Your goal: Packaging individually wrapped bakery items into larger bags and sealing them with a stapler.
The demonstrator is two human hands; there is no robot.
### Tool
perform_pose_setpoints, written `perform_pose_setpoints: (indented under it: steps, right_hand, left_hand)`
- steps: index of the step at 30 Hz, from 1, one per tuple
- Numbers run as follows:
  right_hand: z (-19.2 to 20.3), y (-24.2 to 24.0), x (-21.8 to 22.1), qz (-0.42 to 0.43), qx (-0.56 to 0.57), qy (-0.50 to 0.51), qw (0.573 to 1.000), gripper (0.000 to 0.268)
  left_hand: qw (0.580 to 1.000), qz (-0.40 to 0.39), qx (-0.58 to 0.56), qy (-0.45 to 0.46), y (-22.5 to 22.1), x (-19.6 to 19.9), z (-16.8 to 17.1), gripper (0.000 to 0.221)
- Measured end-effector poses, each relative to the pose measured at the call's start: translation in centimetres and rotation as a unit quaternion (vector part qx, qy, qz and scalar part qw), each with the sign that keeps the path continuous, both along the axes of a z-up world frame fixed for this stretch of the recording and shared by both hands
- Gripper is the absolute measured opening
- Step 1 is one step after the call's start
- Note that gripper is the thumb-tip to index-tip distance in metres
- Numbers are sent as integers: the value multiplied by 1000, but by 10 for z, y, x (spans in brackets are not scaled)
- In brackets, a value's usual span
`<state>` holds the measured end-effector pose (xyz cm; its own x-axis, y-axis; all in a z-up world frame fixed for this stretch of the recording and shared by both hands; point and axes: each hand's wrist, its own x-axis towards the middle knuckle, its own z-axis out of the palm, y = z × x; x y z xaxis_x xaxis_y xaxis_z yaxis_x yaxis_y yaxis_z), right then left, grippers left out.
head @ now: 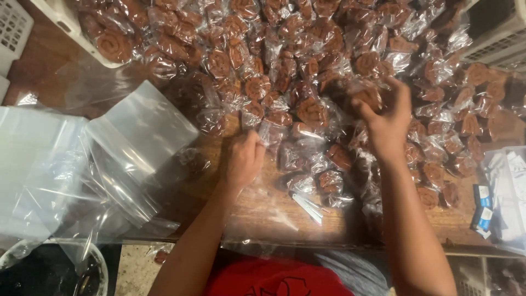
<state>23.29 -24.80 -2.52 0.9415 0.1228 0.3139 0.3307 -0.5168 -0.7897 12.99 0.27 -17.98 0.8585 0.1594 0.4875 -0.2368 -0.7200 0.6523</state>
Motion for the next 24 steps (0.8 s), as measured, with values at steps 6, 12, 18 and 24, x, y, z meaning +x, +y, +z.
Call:
perform_pose_setpoints:
  steps: [6, 12, 18, 24]
  right_hand:
    - [45, 26, -102, -47, 83, 202, 975, 33]
    - [-69, 47, -194, 311, -142, 25, 939, 22]
    - [-65, 29, -153, 214, -208, -176, 938, 29]
    - [-88, 33, -176, 171, -248, -221, 928, 106]
  left_hand:
    - [977, 10, -178, 121, 15, 3, 18, 7]
    - [825, 143, -476, 268, 34, -16, 84, 35]
    - [872, 217, -397, 190, 77, -103, 121, 15]
    - [754, 264, -550, 245, 106, -160, 128, 18]
